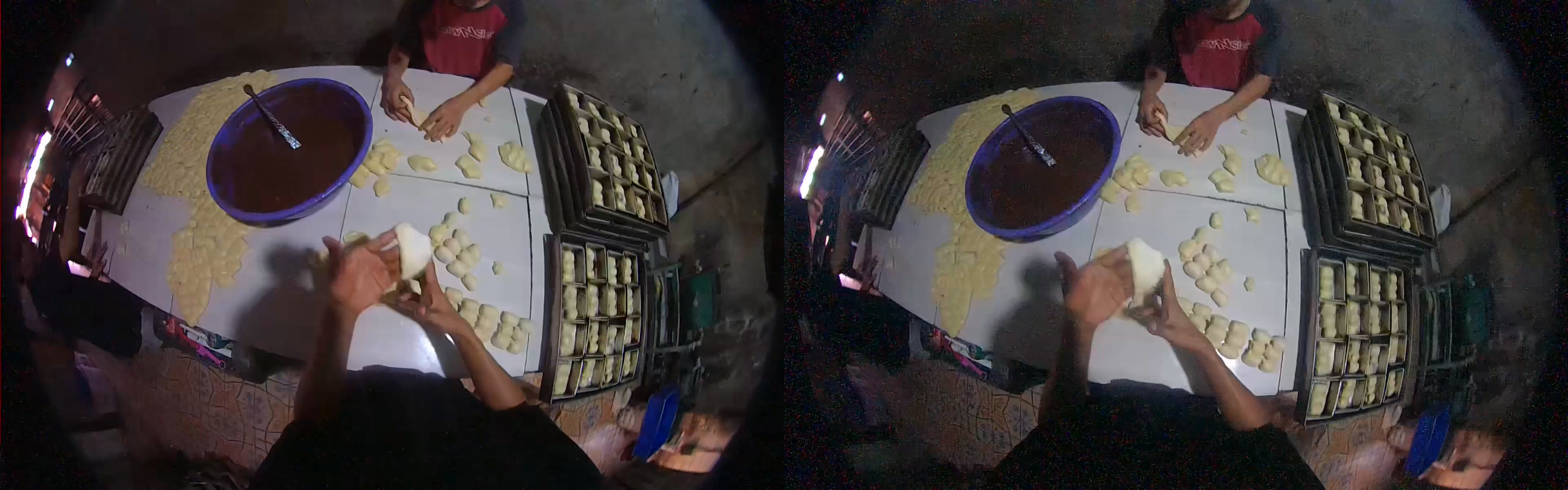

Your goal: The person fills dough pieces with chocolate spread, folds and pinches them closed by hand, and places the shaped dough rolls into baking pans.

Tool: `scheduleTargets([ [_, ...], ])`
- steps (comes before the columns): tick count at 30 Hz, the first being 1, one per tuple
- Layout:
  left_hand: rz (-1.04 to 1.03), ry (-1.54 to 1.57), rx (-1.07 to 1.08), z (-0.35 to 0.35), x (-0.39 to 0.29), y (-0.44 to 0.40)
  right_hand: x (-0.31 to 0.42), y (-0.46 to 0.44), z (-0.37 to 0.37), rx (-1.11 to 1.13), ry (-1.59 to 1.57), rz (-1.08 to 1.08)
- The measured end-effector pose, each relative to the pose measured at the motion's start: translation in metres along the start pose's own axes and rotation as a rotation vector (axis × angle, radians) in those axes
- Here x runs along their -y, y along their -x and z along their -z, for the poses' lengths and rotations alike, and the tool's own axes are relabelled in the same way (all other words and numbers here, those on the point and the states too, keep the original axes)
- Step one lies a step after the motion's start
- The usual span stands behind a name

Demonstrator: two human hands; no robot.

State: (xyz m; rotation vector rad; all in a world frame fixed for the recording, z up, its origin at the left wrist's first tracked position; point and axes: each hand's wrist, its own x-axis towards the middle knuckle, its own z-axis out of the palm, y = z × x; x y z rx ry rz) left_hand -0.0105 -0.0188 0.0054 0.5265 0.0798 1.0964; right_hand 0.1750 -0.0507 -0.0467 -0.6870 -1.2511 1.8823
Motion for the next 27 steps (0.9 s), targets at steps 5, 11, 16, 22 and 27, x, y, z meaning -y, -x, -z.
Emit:
scheduleTargets([
  [5,-0.274,-1.555,-0.923,0.091,-0.140,-0.081,-0.004,-0.019,0.011,-0.149,0.096,0.198],
  [11,0.517,-1.579,-0.736,0.153,-0.172,-0.105,-0.033,-0.024,0.036,-0.255,-0.144,0.239],
  [16,0.000,-1.845,-0.871,0.052,-0.097,-0.079,-0.028,-0.029,0.027,-0.380,-0.272,0.217],
  [22,0.106,-0.403,-0.748,0.000,0.024,-0.017,-0.020,-0.023,0.016,-0.499,-0.390,-0.280],
  [27,0.134,-0.702,-0.706,-0.015,0.067,0.010,-0.003,0.002,-0.010,-0.627,0.679,0.221],
])
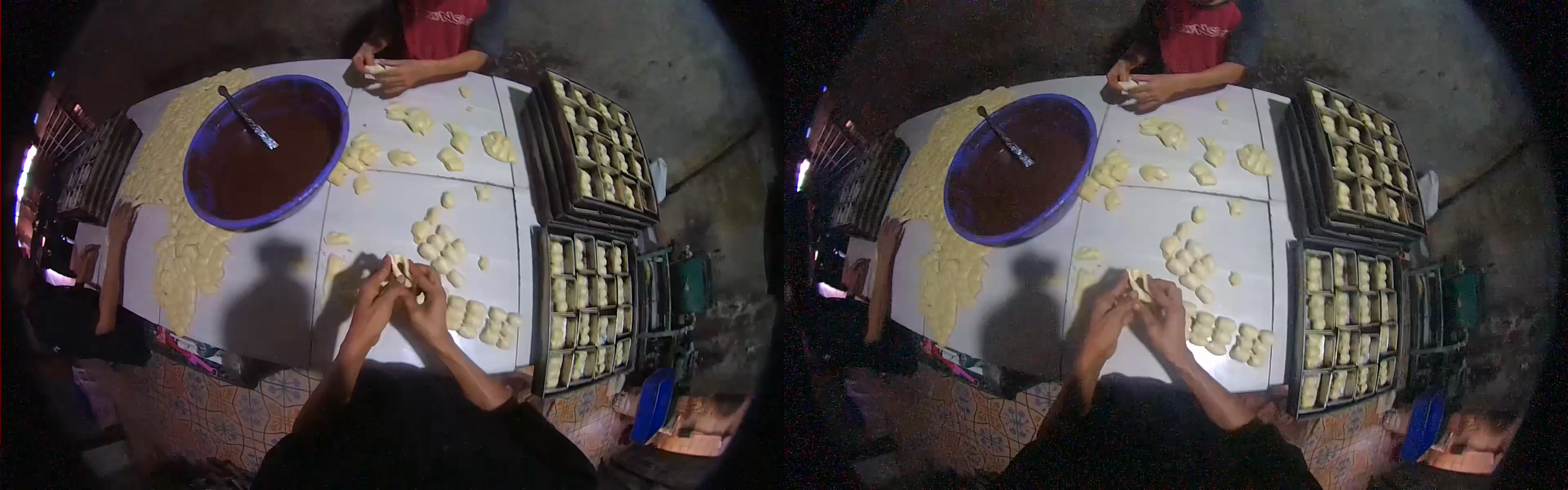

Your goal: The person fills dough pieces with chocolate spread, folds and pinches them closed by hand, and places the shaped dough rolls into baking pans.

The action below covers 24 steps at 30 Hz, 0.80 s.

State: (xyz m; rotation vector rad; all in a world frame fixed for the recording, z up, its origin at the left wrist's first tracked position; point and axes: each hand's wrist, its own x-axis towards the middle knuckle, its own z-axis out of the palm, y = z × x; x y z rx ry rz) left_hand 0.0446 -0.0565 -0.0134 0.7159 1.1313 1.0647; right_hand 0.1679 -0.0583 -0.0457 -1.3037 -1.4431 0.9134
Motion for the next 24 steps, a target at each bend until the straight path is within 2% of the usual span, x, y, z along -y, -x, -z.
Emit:
scheduleTargets([
  [1,-0.094,-0.162,0.006,0.003,0.007,0.004,0.002,0.005,0.008,0.025,0.225,0.169],
  [3,-0.301,-0.487,0.026,0.005,0.017,0.006,-0.003,0.009,0.022,0.078,0.322,0.333],
  [5,-0.271,-0.351,0.066,0.001,0.023,0.012,0.004,0.011,0.037,0.111,0.038,0.240],
  [7,-0.173,-0.238,0.122,-0.001,0.025,0.020,0.002,0.014,0.038,-0.068,-0.307,0.092],
  [8,-0.074,-0.002,0.144,-0.008,0.020,0.026,0.005,0.017,0.043,-0.039,-0.344,0.055],
  [9,-0.041,-0.036,0.132,-0.010,0.019,0.030,0.009,0.020,0.047,-0.010,-0.382,0.021],
  [10,-0.010,-0.069,0.120,-0.011,0.019,0.032,0.009,0.024,0.048,0.044,-0.309,0.100],
  [13,0.088,-0.010,0.097,-0.010,0.039,0.032,0.023,0.044,0.053,0.168,-0.058,-0.042],
  [15,0.079,0.070,-0.001,-0.021,0.048,0.037,-0.001,0.050,0.051,0.044,-0.154,-0.108],
  [18,-0.260,-0.223,0.080,-0.019,0.061,0.031,-0.007,0.054,0.046,-0.093,-0.245,-0.175],
  [19,-0.374,-0.280,0.098,-0.020,0.060,0.030,-0.006,0.049,0.051,-0.047,-0.032,-0.096],
  [21,-0.414,-0.248,0.186,-0.022,0.051,0.030,-0.021,0.046,0.061,0.088,-0.298,-0.384],
  [22,-0.355,-0.190,0.292,-0.019,0.051,0.029,-0.005,0.035,0.080,0.401,-0.523,-0.663],
  [23,-0.293,-0.132,0.396,-0.016,0.049,0.029,-0.014,0.036,0.084,0.535,-0.786,-0.881],
  [24,-0.222,0.058,0.409,-0.021,0.045,0.034,-0.017,0.037,0.091,0.541,-0.697,-0.773],
])
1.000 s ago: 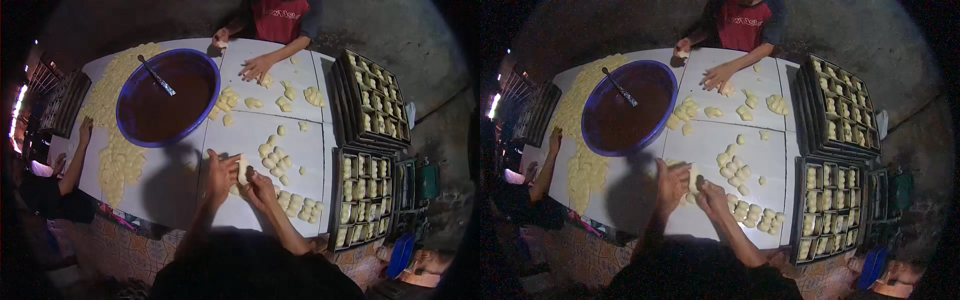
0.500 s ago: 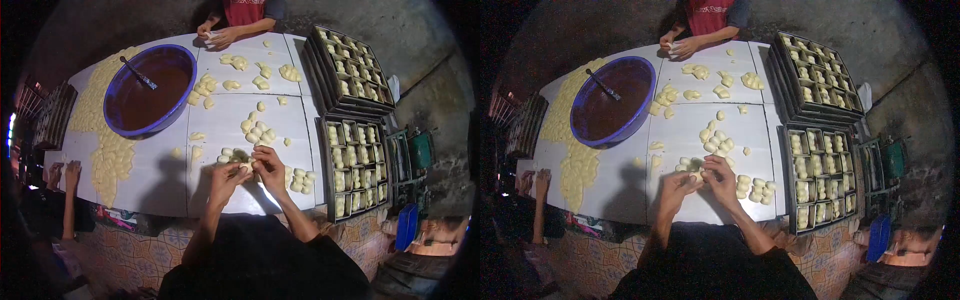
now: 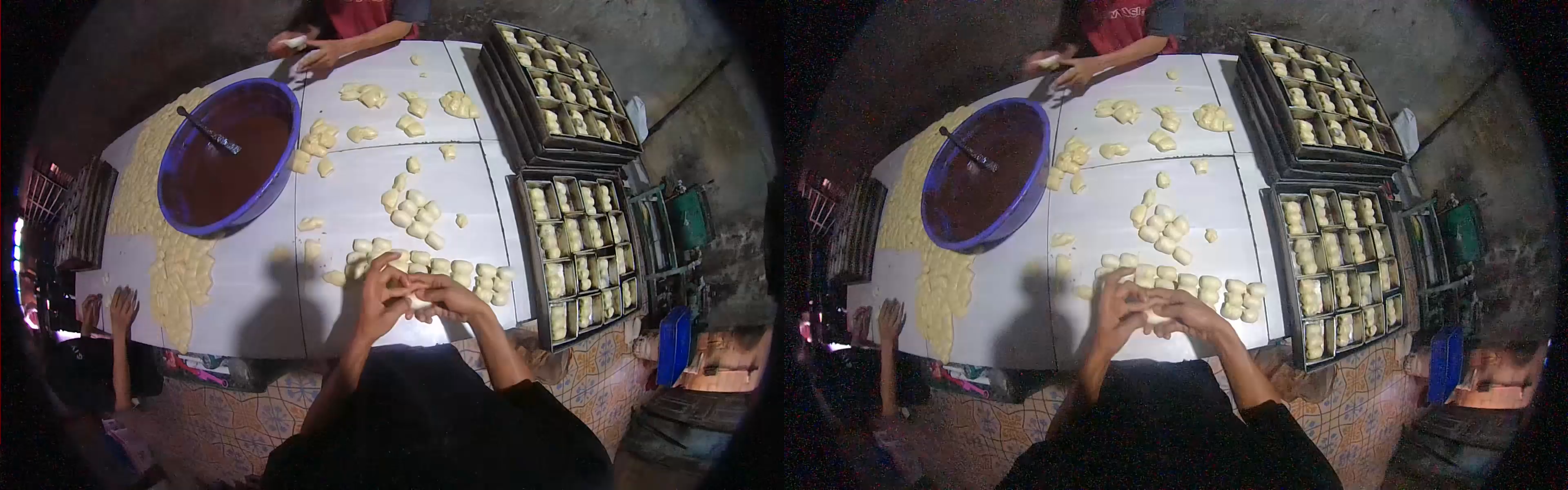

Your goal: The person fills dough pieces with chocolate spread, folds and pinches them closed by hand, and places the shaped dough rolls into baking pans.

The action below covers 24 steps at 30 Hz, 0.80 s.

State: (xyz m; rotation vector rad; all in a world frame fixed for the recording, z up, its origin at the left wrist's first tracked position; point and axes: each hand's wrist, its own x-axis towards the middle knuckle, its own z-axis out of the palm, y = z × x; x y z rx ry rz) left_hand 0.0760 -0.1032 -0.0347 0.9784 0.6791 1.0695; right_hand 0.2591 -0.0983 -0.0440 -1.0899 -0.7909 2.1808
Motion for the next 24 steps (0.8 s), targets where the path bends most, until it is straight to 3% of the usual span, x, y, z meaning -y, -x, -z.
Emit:
scheduleTargets([
  [1,-0.081,-0.071,-0.077,0.000,-0.001,-0.004,0.010,0.006,-0.002,-0.005,0.115,0.078],
  [3,-0.228,-0.209,-0.231,-0.001,0.000,-0.007,0.016,-0.008,0.024,-0.263,0.571,0.334],
  [4,-0.215,-0.210,-0.307,0.007,0.011,-0.012,0.020,-0.018,0.023,-0.526,0.427,0.372],
  [5,-0.210,-0.215,-0.417,0.014,0.020,-0.018,0.022,-0.030,0.036,-0.685,0.518,0.437],
  [6,-0.140,-0.163,-0.457,0.020,0.018,-0.020,0.004,-0.059,0.076,-0.690,0.660,0.621],
  [7,-0.075,-0.110,-0.497,0.027,0.014,-0.022,0.005,-0.066,0.077,-0.584,0.418,0.532],
  [9,-0.055,-0.149,-0.542,0.037,0.011,-0.022,0.010,-0.058,0.087,-0.620,0.656,0.383],
  [11,-0.087,-0.212,-0.599,0.045,0.007,-0.018,0.000,-0.068,0.091,-0.840,0.803,0.698],
  [13,-0.170,-0.308,-0.652,0.049,0.004,-0.012,0.010,-0.060,0.092,-0.717,0.917,0.515],
  [14,-0.095,-0.002,-0.750,0.054,0.013,-0.011,0.021,-0.056,0.087,-0.675,0.954,0.440],
  [15,-0.087,-0.001,-0.753,0.058,0.019,-0.008,0.028,-0.057,0.085,-0.633,0.992,0.372],
  [16,-0.087,0.000,-0.756,0.062,0.023,-0.006,0.033,-0.063,0.081,-0.757,1.209,0.557],
  [17,-0.088,0.000,-0.759,0.066,0.027,-0.003,0.042,-0.066,0.074,-0.810,1.221,0.575],
  [21,-0.019,-0.031,-0.746,0.067,0.030,-0.008,0.074,-0.125,0.037,-0.532,1.460,0.700],
  [24,-0.059,-0.015,-0.688,0.052,0.007,-0.016,0.067,-0.171,0.027,-0.537,1.696,0.739],
])
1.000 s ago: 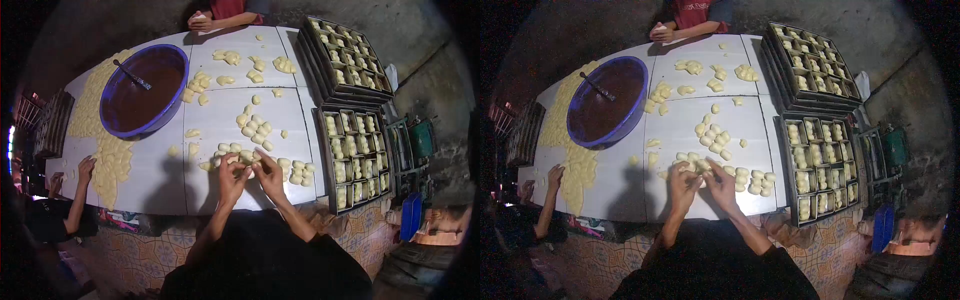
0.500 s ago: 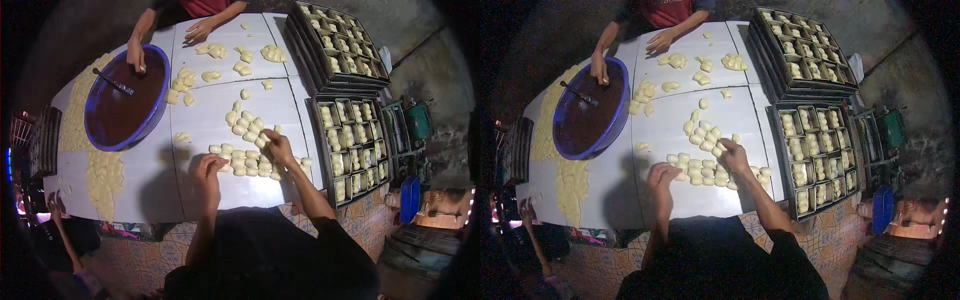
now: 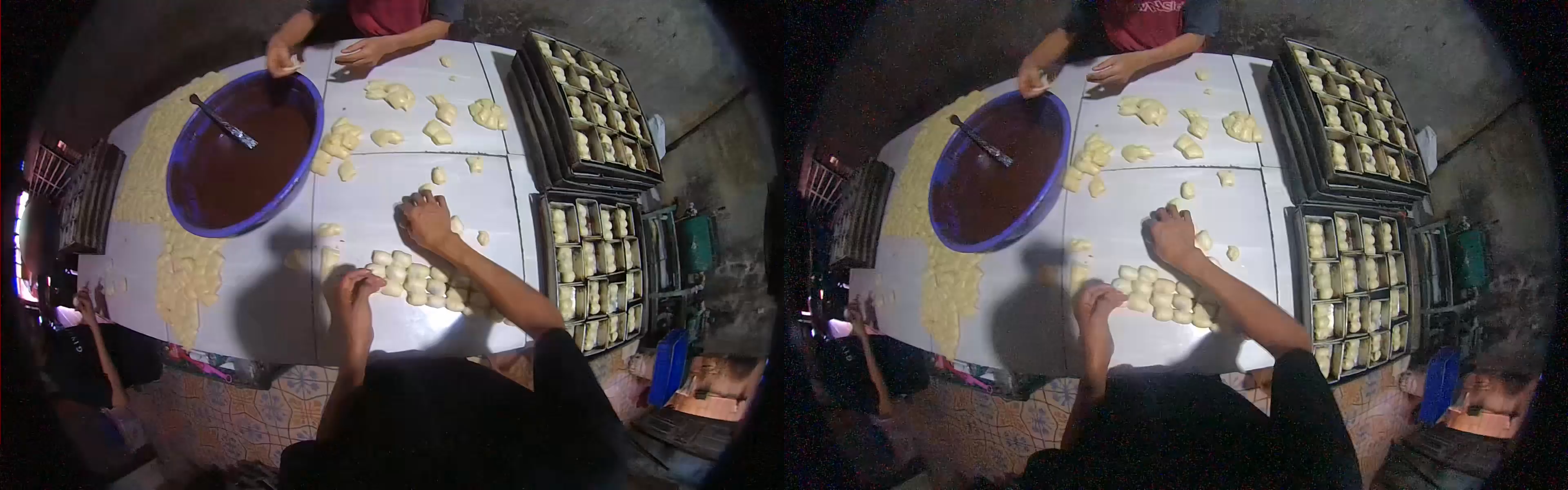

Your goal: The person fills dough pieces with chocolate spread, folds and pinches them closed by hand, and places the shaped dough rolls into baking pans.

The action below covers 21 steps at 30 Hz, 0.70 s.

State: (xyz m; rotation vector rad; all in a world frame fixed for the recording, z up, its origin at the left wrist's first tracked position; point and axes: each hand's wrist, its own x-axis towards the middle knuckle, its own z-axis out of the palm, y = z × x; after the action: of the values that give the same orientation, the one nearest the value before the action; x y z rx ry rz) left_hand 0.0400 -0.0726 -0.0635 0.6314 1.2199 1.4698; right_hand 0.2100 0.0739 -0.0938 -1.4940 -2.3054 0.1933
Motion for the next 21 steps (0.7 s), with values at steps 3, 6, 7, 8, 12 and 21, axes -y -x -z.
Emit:
scheduleTargets([
  [3,-0.028,-0.132,0.031,0.008,-0.017,0.004,0.009,-0.007,-0.012,0.099,-0.088,-0.005],
  [6,-0.067,-0.140,0.005,0.021,-0.014,0.005,0.045,0.006,0.027,0.042,-0.774,-0.122],
  [7,-0.083,-0.126,-0.001,0.023,-0.009,0.007,0.062,0.012,0.049,-0.002,-0.871,-0.157],
  [8,-0.115,-0.005,0.003,0.019,-0.012,0.012,0.073,0.022,0.060,-0.071,-0.924,-0.115],
  [12,-0.275,-0.282,0.205,-0.010,-0.040,0.025,0.111,0.068,0.084,-0.132,-1.024,-0.062],
  [21,0.040,0.428,0.403,-0.012,-0.009,0.036,0.105,0.094,0.079,-0.106,-0.861,0.197],
])
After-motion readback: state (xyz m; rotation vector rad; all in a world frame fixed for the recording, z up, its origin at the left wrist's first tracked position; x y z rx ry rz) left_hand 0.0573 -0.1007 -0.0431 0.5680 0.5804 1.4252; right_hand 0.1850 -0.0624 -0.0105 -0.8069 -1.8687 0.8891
